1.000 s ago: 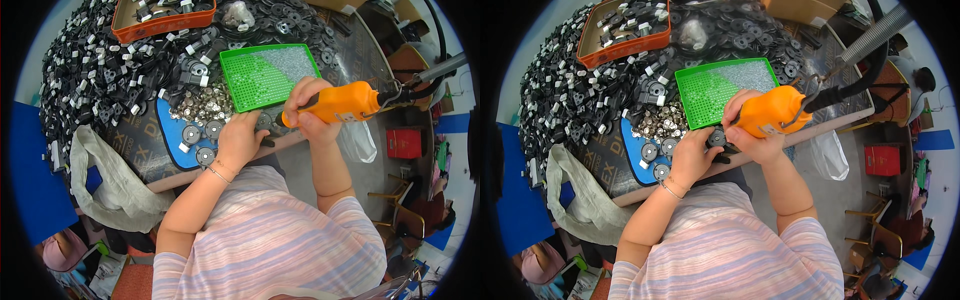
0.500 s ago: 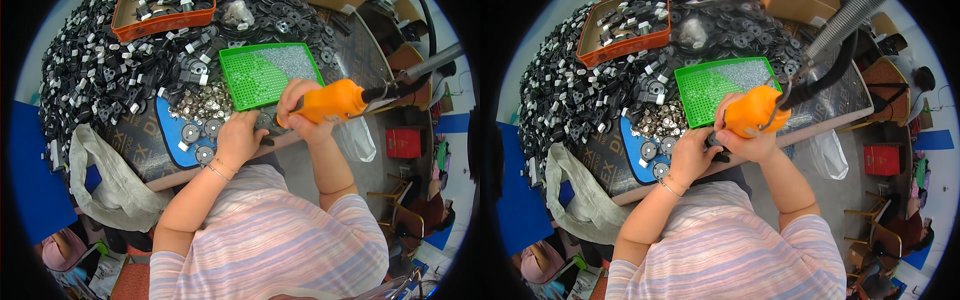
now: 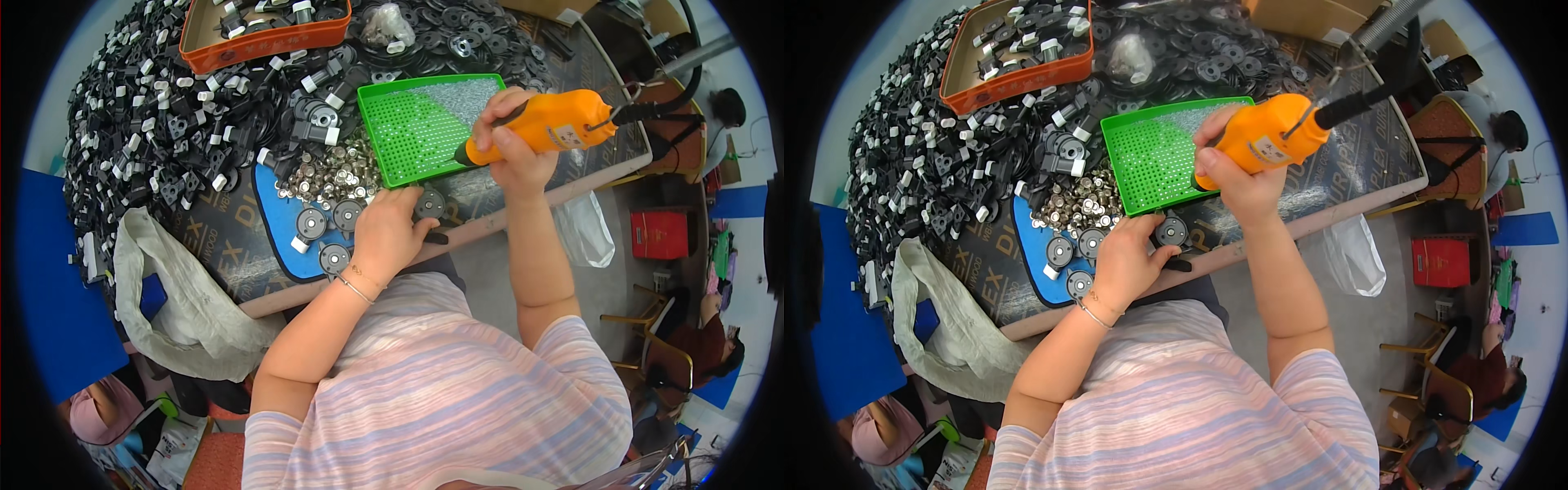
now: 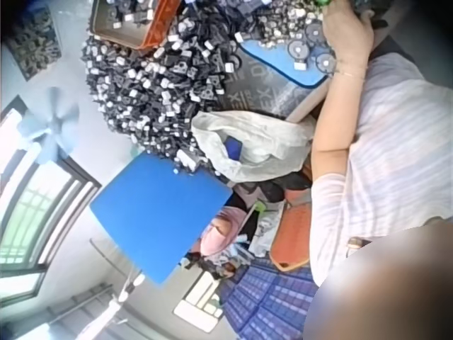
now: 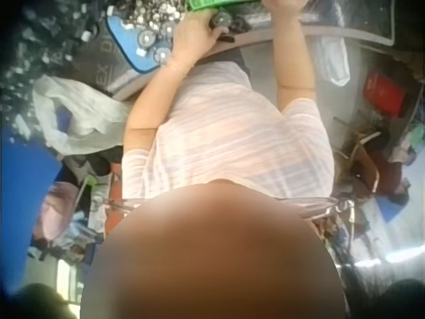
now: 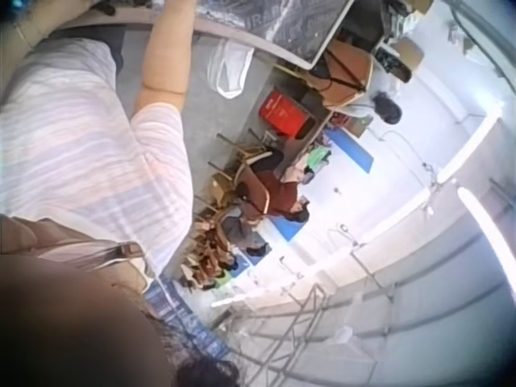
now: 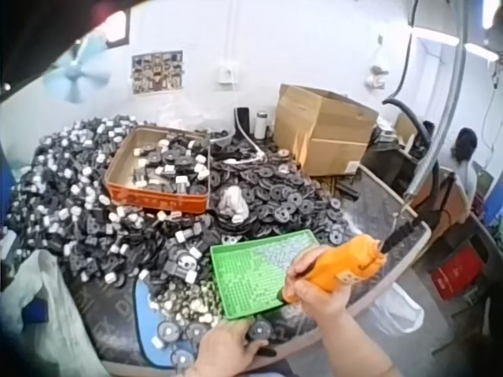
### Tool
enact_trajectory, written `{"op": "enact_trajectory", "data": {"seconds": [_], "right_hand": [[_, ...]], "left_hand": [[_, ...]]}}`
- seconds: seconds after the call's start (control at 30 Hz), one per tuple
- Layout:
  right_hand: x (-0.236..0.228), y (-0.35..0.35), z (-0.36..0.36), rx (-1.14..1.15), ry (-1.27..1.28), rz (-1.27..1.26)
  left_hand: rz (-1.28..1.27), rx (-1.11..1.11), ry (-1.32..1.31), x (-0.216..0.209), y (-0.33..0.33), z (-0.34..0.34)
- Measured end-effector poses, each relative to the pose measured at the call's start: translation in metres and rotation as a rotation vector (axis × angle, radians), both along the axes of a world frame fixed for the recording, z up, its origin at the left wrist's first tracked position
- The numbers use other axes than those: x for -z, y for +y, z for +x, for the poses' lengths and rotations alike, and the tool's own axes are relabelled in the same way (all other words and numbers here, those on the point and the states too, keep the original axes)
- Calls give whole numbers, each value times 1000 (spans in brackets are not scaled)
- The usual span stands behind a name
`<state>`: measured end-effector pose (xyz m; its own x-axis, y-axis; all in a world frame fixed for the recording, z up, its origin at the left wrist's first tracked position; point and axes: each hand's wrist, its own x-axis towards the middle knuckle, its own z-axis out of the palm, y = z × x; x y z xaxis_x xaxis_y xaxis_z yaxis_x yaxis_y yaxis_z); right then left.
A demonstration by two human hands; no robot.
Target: Use an electric screwdriver to assemble small metal components onto plastic circular bases at a factory workbench.
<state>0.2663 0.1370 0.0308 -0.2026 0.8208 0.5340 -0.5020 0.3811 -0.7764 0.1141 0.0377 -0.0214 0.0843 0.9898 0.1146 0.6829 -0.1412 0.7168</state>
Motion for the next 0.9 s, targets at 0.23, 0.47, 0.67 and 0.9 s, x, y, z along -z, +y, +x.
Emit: {"op": "enact_trajectory", "data": {"seconds": [0.23,0.47,0.67,0.9], "right_hand": [[3,1,-4,-17,31,14],[3,1,-6,5,43,-1],[2,0,-5,-18,26,-19],[-24,-22,-1,-129,5,83]], "left_hand": [[6,0,1,1,0,-1],[12,-2,-1,0,0,-1],[-3,-2,-1,0,0,-1],[28,-4,-10,3,0,-2]]}}
